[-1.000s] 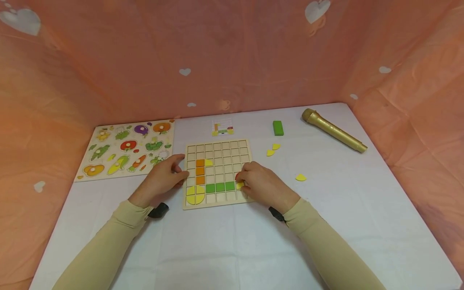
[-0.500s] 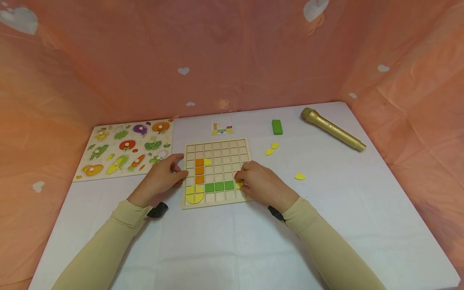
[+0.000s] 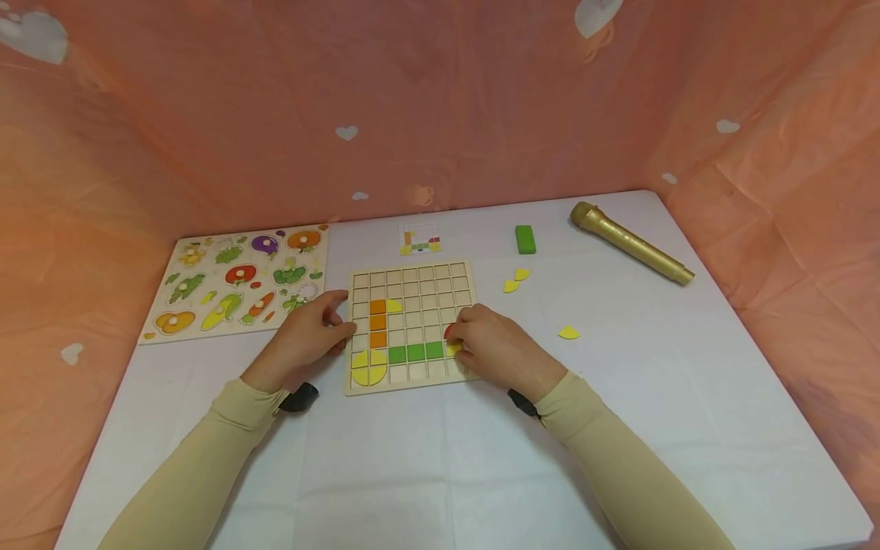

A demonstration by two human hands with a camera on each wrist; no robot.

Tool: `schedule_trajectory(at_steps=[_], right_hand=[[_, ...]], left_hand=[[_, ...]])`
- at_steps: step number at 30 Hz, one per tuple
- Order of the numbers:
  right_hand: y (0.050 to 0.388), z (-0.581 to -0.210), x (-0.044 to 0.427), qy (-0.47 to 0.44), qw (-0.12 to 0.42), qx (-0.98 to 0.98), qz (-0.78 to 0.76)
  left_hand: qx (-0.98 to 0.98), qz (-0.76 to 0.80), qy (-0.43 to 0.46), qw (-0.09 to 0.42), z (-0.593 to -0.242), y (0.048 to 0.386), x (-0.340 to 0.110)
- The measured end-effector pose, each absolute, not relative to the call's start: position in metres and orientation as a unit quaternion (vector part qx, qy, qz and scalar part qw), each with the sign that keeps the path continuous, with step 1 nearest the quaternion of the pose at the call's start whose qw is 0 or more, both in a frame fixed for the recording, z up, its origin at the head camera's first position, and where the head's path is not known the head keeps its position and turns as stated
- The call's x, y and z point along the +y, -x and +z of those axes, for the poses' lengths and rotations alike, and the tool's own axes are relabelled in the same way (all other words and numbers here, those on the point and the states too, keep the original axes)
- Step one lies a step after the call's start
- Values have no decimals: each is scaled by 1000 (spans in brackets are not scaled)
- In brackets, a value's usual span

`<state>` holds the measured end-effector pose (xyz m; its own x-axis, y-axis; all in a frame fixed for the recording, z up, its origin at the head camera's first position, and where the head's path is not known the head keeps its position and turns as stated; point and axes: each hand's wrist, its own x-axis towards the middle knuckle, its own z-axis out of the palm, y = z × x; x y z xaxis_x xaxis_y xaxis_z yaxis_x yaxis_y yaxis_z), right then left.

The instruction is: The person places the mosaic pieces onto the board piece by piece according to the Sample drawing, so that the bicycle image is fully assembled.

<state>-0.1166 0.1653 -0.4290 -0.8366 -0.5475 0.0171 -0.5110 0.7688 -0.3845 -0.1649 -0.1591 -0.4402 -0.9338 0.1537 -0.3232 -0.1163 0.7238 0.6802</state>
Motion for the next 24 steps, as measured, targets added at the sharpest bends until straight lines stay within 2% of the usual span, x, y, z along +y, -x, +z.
schedule_trajectory(at_steps=[15, 24], right_hand=[[118, -422, 171, 271, 50, 941, -194], [110, -414, 219, 199, 66, 962, -175]], left_hand=[[916, 358, -22, 179, -440, 166, -160], [914, 363, -19, 181, -442, 166, -160]])
